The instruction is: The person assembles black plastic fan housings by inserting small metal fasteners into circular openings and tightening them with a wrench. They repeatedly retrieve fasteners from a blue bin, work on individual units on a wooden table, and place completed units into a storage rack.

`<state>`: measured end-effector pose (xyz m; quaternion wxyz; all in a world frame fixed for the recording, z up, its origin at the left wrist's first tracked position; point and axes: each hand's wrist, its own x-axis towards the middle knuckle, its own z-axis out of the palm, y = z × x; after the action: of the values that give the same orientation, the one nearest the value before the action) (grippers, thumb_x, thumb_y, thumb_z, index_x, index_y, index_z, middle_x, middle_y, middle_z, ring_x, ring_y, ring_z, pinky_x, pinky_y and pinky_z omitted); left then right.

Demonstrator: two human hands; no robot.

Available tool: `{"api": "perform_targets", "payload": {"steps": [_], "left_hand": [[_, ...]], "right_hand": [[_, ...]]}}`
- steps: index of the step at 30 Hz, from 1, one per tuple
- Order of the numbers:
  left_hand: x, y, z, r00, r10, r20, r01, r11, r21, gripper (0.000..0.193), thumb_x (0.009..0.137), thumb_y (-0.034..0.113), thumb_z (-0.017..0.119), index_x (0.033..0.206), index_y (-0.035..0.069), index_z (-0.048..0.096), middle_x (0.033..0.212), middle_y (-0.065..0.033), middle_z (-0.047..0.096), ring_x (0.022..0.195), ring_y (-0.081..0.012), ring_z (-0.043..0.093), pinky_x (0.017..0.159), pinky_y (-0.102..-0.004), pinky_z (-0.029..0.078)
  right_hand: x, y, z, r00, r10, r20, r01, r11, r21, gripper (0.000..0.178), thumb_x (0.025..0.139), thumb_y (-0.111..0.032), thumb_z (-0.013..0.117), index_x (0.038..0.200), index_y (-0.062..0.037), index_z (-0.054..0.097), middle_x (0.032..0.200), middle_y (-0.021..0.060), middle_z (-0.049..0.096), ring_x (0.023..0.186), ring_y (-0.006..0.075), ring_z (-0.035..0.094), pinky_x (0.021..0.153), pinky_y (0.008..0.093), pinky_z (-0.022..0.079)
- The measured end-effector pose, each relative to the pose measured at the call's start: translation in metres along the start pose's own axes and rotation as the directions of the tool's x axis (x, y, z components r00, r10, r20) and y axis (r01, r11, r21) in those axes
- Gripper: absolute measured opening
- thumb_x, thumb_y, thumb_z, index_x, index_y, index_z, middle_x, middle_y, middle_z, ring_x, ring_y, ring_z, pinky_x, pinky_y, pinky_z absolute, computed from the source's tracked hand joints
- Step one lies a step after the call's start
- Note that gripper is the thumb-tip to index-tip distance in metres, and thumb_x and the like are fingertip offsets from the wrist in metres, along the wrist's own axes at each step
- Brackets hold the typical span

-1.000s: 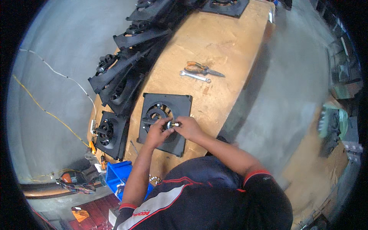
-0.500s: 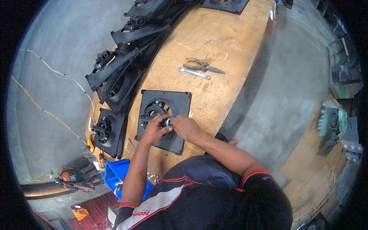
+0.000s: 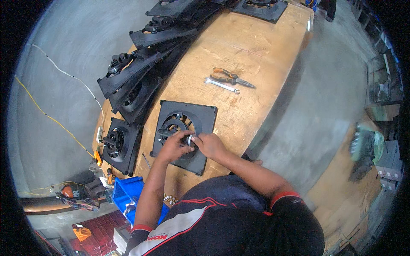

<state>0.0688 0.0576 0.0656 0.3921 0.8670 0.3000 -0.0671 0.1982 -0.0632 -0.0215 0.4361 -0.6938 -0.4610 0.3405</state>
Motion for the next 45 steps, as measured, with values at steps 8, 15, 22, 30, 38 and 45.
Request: {"api": "perform_targets", "payload": {"steps": [8,15,22,30,38,45], "left_hand": [[0.002,-0.009,0.003,1.000,0.027,-0.005,-0.027,1.000,-0.004,0.061,0.071,0.011,0.085,0.128,0.011,0.062,0.113,-0.0101,0.063,0.095,-0.0215,0.064,0.081,-0.0331,0.053],[0.002,-0.006,0.001,1.000,-0.010,-0.011,0.010,1.000,-0.004,0.066,0.064,0.010,0.087,0.126,0.008,0.063,0.116,-0.0079,0.067,0.096,-0.0178,0.064,0.084,-0.0308,0.052],[0.002,-0.006,0.002,0.998,0.039,-0.039,-0.040,0.999,-0.010,0.063,0.066,0.014,0.087,0.125,0.009,0.064,0.114,-0.0099,0.066,0.096,-0.0214,0.065,0.084,-0.0334,0.052],[0.001,-0.003,0.000,0.998,-0.065,-0.005,0.064,0.997,-0.042,0.066,0.065,0.018,0.090,0.125,0.009,0.064,0.119,-0.0094,0.068,0.105,-0.0218,0.065,0.090,-0.0337,0.051],[-0.001,-0.005,0.002,0.996,0.067,-0.055,-0.067,0.998,-0.004,0.061,0.067,0.014,0.086,0.124,0.010,0.065,0.113,-0.0130,0.067,0.097,-0.0251,0.065,0.085,-0.0355,0.051],[0.001,-0.012,0.002,0.993,0.109,-0.052,-0.108,0.994,0.011,0.064,0.066,0.021,0.087,0.125,0.009,0.064,0.115,-0.0131,0.067,0.108,-0.0299,0.064,0.094,-0.0388,0.050]], "right_hand": [[-0.011,0.008,-0.003,0.981,-0.166,0.099,0.180,0.972,-0.148,0.038,0.098,-0.032,0.050,0.095,0.0022,0.065,0.096,0.0241,0.066,0.091,0.0443,0.063,0.080,0.0516,0.051],[-0.005,0.012,-0.003,0.985,-0.103,0.139,0.091,0.992,0.086,0.042,0.099,-0.035,0.048,0.088,0.0022,0.065,0.087,0.0272,0.065,0.085,0.0456,0.063,0.075,0.0525,0.050],[-0.010,0.010,0.005,0.995,-0.069,-0.078,0.086,0.967,0.240,0.043,0.095,-0.040,0.057,0.087,0.0011,0.066,0.082,0.0260,0.066,0.078,0.0441,0.065,0.068,0.0504,0.049],[-0.010,0.007,0.007,0.993,0.052,-0.109,-0.019,0.959,0.282,0.044,0.093,-0.042,0.062,0.085,0.0012,0.067,0.075,0.0227,0.066,0.073,0.0424,0.065,0.066,0.0479,0.051],[-0.015,0.000,0.000,0.990,-0.133,-0.037,0.131,0.989,-0.062,0.038,0.096,-0.034,0.055,0.091,0.0011,0.066,0.087,0.0256,0.067,0.084,0.0455,0.064,0.075,0.0551,0.048],[-0.011,0.003,-0.003,0.999,-0.010,0.044,0.006,0.996,0.087,0.039,0.097,-0.034,0.055,0.087,0.0024,0.064,0.078,0.0256,0.065,0.074,0.0428,0.064,0.066,0.0484,0.047]]}}
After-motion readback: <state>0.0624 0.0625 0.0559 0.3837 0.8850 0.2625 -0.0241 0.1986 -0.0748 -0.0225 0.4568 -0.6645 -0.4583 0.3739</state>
